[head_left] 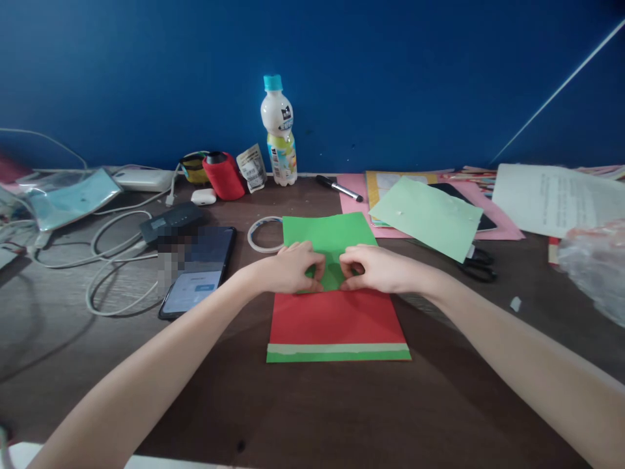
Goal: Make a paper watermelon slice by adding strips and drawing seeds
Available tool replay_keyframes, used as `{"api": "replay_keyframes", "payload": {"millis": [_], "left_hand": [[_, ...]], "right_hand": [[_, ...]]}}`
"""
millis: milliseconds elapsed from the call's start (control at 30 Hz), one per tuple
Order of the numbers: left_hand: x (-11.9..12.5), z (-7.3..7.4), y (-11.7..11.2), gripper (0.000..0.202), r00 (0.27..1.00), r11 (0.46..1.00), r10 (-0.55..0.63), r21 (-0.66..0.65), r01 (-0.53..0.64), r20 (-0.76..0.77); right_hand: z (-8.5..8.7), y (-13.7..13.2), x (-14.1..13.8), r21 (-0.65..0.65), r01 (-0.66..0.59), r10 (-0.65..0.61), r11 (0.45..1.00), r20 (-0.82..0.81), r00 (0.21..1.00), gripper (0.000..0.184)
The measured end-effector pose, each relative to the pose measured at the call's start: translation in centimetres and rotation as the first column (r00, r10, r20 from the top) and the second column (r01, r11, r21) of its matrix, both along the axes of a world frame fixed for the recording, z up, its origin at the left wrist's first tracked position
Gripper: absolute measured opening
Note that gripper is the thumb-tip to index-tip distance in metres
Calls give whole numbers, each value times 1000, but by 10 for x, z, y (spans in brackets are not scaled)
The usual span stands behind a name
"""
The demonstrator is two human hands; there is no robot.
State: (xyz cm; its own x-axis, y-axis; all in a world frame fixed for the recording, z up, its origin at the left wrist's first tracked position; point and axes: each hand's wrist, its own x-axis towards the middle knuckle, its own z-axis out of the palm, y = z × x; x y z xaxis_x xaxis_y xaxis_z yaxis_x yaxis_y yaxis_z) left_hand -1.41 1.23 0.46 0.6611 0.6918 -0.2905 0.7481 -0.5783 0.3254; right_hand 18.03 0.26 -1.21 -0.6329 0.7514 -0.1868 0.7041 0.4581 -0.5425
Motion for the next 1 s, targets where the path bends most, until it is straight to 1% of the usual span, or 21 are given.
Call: {"api": "replay_keyframes", "payload": {"millis": [67, 167, 267, 367, 533, 600, 667, 733, 767, 833, 867, 933, 1000], "left_hand": [[-3, 3, 2, 23, 996, 999, 17, 33, -14, -84], [-8, 9, 4, 24, 986, 1000, 22, 18, -20, -164], [-15, 16, 3, 19, 981, 999, 8, -30, -14, -193], [-21, 19, 2, 15, 979, 998, -9, -69, -5, -203], [-32, 20, 3, 7, 970, 997, 8, -67, -25, -243], [-32, 22, 3, 5, 980, 999, 20, -43, -29, -197], [-27, 24, 0, 11, 997, 1000, 13, 11, -12, -70], [-15, 24, -7, 11, 996, 995, -39, 96, 31, 78], [-9, 21, -11, 10, 989, 989, -79, 135, 62, 124], [4, 13, -19, 9, 975, 975, -157, 179, 128, 158], [8, 8, -22, 10, 968, 965, -200, 202, 168, 149], [12, -2, -24, 12, 965, 952, -219, 248, 179, 143], [10, -8, -20, 11, 964, 953, -220, 243, 180, 149]], "right_hand": [[0, 0, 0, 4, -6, 6, 1000, 2, 1000, 23], [1, 0, 0, 7, -8, 8, 1000, 5, 1000, 23], [2, 0, 0, 5, -7, 7, 1000, 10, 1000, 24], [4, -1, 0, -1, -2, 2, 1000, 17, 1000, 25], [5, -1, 0, -20, 6, -5, 1000, 29, 1000, 25], [5, 0, 0, -21, 2, -2, 1000, 32, 999, 26], [4, 0, 1, -21, -1, 1, 1000, 38, 999, 26], [4, 1, 1, -30, -1, 2, 1000, 43, 999, 26], [4, 1, 2, -39, 0, 2, 999, 39, 999, 26], [5, 1, 3, -60, -2, 4, 998, 23, 1000, 26], [6, 1, 4, -69, -7, 8, 998, 13, 1000, 27], [9, 1, 5, -84, -24, 24, 996, -2, 1000, 26], [12, 1, 6, -85, -35, 35, 996, -6, 999, 21]]}}
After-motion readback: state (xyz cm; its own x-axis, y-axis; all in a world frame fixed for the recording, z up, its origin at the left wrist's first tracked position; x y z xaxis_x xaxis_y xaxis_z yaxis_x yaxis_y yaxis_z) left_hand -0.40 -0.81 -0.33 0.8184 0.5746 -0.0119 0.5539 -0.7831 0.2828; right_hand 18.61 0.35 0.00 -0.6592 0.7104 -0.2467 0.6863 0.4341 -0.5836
